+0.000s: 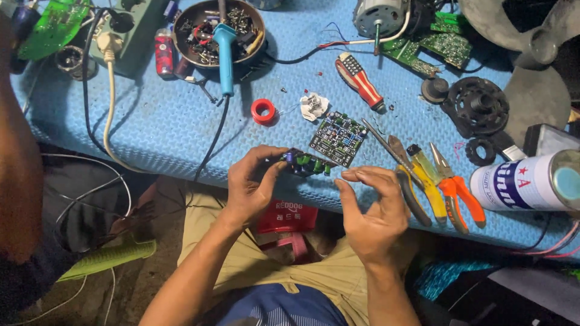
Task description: Assembling and soldering various electronic components onto printed circuit boards at a repair station.
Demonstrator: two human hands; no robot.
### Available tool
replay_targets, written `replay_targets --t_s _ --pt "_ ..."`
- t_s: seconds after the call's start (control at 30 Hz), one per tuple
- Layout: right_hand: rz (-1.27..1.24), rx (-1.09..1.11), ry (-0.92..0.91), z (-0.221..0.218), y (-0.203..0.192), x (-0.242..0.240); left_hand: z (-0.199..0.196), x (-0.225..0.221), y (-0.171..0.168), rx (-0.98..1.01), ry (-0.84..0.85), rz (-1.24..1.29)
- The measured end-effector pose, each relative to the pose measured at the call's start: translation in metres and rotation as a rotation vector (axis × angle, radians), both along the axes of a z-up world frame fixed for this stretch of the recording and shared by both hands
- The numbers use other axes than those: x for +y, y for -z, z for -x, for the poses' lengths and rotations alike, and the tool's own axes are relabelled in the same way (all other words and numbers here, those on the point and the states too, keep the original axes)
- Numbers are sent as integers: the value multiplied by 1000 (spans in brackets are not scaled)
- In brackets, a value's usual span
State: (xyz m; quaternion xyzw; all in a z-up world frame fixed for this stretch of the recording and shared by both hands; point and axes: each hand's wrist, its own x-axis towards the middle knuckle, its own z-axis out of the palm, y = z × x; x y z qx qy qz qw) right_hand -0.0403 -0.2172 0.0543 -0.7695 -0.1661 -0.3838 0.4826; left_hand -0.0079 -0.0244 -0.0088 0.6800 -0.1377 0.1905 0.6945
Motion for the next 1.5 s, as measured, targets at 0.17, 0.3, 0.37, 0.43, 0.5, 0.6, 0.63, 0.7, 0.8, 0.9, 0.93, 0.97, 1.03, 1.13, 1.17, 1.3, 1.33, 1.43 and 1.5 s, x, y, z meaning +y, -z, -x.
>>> replay_targets --t_s 0.17,0.3,0.37,0.43,0.5,0.6,0.63,0.7,0.8,0.9,0.93,0.97,1.03,1.13,1.17,1.3,1.33,1.43,1.5 --pt "-35 0 -34 -5 1 7 4 -6 -5 -122 -59 -36" --pt "9 12 -16 -8 -1 10 5 -7 -5 -177 -70 -47" --pt "24 -2 3 -9 0 11 5 -8 -3 -191 -81 -67" --pt "31 0 1 -9 1 12 8 -10 -4 -191 -92 -57" --pt "37 1 2 -9 1 12 10 -11 -7 -193 -101 -48" --pt "38 10 17 -8 0 13 12 -11 -9 -224 -100 -73" --pt "33 11 24 -8 1 14 13 -11 -8 -234 -97 -83" --pt "30 12 29 -7 -1 15 14 -11 -8 -244 -96 -91" --pt "64 5 38 -6 -7 17 17 -12 -10 -266 -102 -87" --pt "122 -8 59 -5 -12 16 18 -13 -11 -294 -97 -104" --pt "147 -27 52 -6 -12 15 18 -13 -13 -297 -97 -105" --pt "172 -47 46 -6 -12 14 18 -14 -14 -300 -99 -106" --pt "185 -65 29 -8 -10 12 18 -14 -12 -305 -99 -110" --pt "203 -93 5 -10 -9 9 18 -15 -12 -316 -110 -117" --pt "209 -103 -3 -11 -9 9 17 -16 -13 -321 -121 -120" --pt "197 -111 -21 -12 -3 6 17 -17 -11 -329 -142 -122" --pt "197 -123 -35 -13 -2 5 17 -17 -13 -333 -147 -119" --pt "198 -139 -66 -16 -2 3 16 -18 -14 -341 -162 -121" --pt "199 -144 -82 -18 -2 2 15 -19 -15 -345 -170 -125"
